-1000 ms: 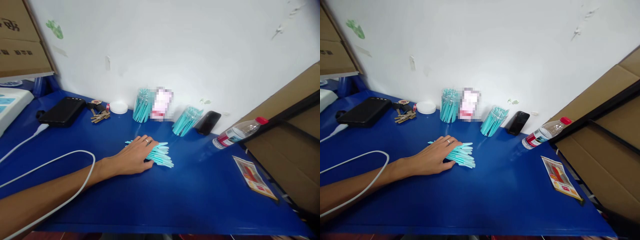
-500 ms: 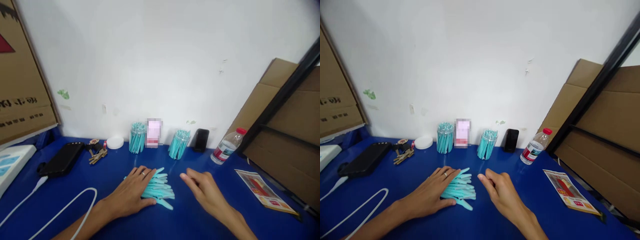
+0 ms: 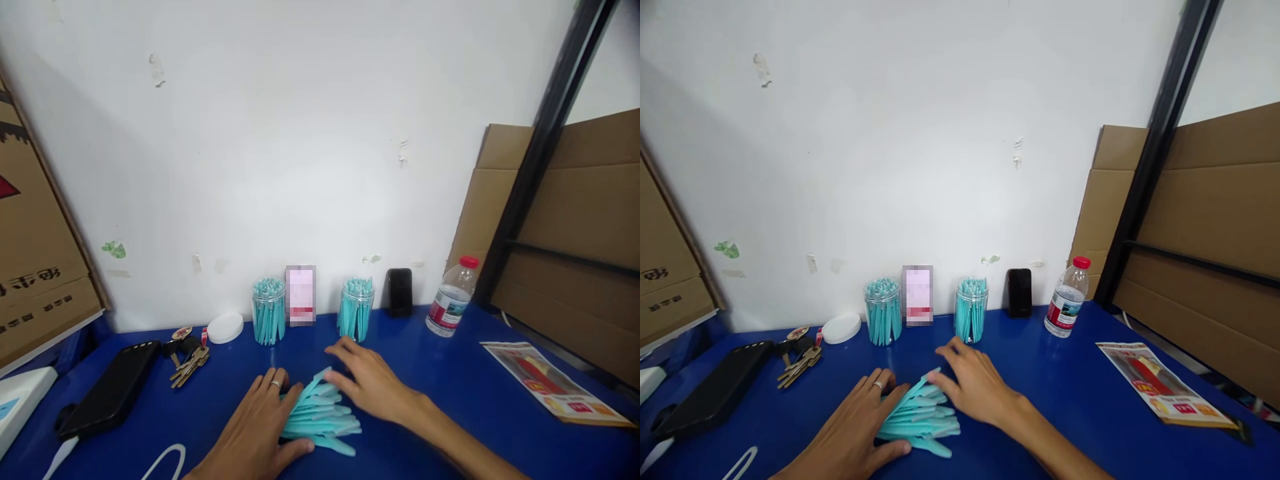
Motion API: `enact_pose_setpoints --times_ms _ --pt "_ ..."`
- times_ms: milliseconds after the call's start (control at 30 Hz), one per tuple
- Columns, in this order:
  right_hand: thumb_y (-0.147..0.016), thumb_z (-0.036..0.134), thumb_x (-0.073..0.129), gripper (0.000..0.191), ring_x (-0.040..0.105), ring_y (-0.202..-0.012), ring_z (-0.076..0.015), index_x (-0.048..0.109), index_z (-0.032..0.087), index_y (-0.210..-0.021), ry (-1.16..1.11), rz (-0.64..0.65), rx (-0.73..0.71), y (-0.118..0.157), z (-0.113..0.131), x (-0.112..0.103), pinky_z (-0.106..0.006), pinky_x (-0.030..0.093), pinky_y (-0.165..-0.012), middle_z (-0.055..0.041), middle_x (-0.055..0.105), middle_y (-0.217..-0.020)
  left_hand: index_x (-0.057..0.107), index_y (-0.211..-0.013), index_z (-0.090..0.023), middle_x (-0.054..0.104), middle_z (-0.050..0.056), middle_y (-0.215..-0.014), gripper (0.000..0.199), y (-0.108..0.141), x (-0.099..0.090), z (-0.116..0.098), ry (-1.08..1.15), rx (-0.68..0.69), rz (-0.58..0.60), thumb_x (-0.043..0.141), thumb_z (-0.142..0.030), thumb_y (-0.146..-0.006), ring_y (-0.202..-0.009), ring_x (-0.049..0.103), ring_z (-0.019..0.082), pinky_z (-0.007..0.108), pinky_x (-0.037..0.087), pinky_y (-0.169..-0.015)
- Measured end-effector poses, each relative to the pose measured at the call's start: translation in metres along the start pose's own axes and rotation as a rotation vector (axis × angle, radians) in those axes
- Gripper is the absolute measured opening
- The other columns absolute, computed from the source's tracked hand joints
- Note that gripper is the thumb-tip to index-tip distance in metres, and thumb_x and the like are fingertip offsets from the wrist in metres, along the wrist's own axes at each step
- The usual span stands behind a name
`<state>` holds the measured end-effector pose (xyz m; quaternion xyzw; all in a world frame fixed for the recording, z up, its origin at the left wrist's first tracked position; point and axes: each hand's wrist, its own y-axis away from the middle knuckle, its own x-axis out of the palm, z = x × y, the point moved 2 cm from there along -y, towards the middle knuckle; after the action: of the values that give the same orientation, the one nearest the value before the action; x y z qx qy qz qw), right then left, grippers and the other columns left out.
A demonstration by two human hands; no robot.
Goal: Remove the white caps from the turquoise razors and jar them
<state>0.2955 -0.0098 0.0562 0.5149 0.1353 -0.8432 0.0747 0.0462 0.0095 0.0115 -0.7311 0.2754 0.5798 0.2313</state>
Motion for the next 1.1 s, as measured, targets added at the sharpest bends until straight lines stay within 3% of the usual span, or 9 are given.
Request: enact_pose_setpoints --times_ms 67,167,300,467,633,733,833,967,1100 --pt "-0.101 0.065 0.063 0.071 0.056 -0.145 -0.0439 0.061 0.020 -0.157 -0.025 0.069 -0.027 0.008 0.007 -0.001 -0.056 0.048 -0.115 -0.0202 0.062 -0.155 0.060 -0.155 -0.026 0.057 0.023 -0.159 0.067 0.000 0.006 0.002 -0.035 0.008 -0.024 0.074 -0.056 -0.097 -0.150 0.050 0.051 0.074 0.042 -0.119" --pt "-0.088 0.071 0.075 0.091 0.036 -0.159 -0.0494 0.055 0.021 -0.162 -0.124 0.239 -0.033 0.019 0.014 -0.005 -0.065 0.034 -0.126 -0.0207 0.052 -0.166 0.062 -0.152 -0.026 0.060 0.021 -0.157 0.064 -0.004 0.014 0.005 -0.088 0.036 -0.048 0.078 -0.052 -0.096 -0.145 0.057 0.048 0.066 0.049 -0.118" --pt "-0.079 0.047 0.085 0.102 0.030 -0.162 -0.0462 0.042 0.025 -0.169 -0.142 0.350 -0.055 0.028 0.017 -0.003 -0.063 0.032 -0.128 -0.0191 0.042 -0.173 0.069 -0.144 -0.026 0.067 0.021 -0.150 0.063 -0.012 0.020 0.005 -0.155 0.049 -0.045 0.085 -0.051 -0.089 -0.137 0.064 0.049 0.064 0.056 -0.113" --pt "-0.085 0.034 0.070 0.089 0.036 -0.159 -0.0482 0.043 0.011 -0.167 0.018 0.294 -0.059 0.028 0.025 0.011 -0.062 0.041 -0.122 -0.0294 0.041 -0.171 0.069 -0.140 -0.023 0.069 0.020 -0.148 0.052 -0.012 0.020 -0.004 -0.170 0.061 -0.011 0.078 -0.049 -0.096 -0.135 0.067 0.044 0.059 0.058 -0.112" --pt "-0.084 0.025 0.066 0.065 0.056 -0.145 -0.0452 0.061 0.009 -0.147 0.100 0.304 -0.057 0.023 0.036 0.008 -0.056 0.050 -0.112 -0.0279 0.059 -0.155 0.059 -0.148 -0.021 0.061 0.021 -0.156 0.057 -0.003 0.009 -0.018 -0.127 0.086 0.036 0.073 -0.046 -0.100 -0.146 0.058 0.042 0.061 0.052 -0.118" --pt "-0.079 0.011 0.065 0.058 0.062 -0.137 -0.0468 0.066 0.004 -0.136 0.123 0.302 -0.065 0.022 0.040 0.006 -0.058 0.050 -0.110 -0.0303 0.067 -0.139 0.056 -0.149 -0.022 0.062 0.018 -0.155 0.055 0.001 0.001 -0.030 -0.108 0.091 0.059 0.071 -0.030 -0.097 -0.146 0.058 0.038 0.058 0.050 -0.120" --pt "-0.080 0.010 0.066 0.050 0.061 -0.136 -0.0491 0.069 0.003 -0.130 0.123 0.272 -0.062 0.023 0.041 0.008 -0.061 0.049 -0.110 -0.0315 0.068 -0.136 0.059 -0.145 -0.022 0.064 0.015 -0.153 0.054 0.001 -0.003 -0.039 -0.102 0.073 0.072 0.067 -0.018 -0.091 -0.146 0.058 0.035 0.055 0.047 -0.124" --pt "-0.082 0.010 0.063 0.045 0.061 -0.134 -0.0469 0.068 0.008 -0.127 0.054 0.184 -0.013 0.019 0.043 0.017 -0.061 0.051 -0.107 -0.0271 0.068 -0.132 0.057 -0.147 -0.016 0.060 0.020 -0.156 0.058 -0.002 -0.002 -0.040 -0.130 -0.005 0.072 0.062 -0.011 -0.090 -0.149 0.054 0.041 0.063 0.043 -0.124" --pt "-0.081 0.010 0.064 0.049 0.063 -0.128 -0.0361 0.067 0.017 -0.130 -0.123 0.122 -0.032 0.014 0.046 0.024 -0.053 0.051 -0.109 -0.0161 0.067 -0.129 0.058 -0.144 -0.013 0.065 0.022 -0.148 0.050 -0.007 -0.005 -0.029 -0.156 -0.093 0.057 0.056 -0.009 -0.094 -0.142 0.060 0.040 0.061 0.047 -0.120"
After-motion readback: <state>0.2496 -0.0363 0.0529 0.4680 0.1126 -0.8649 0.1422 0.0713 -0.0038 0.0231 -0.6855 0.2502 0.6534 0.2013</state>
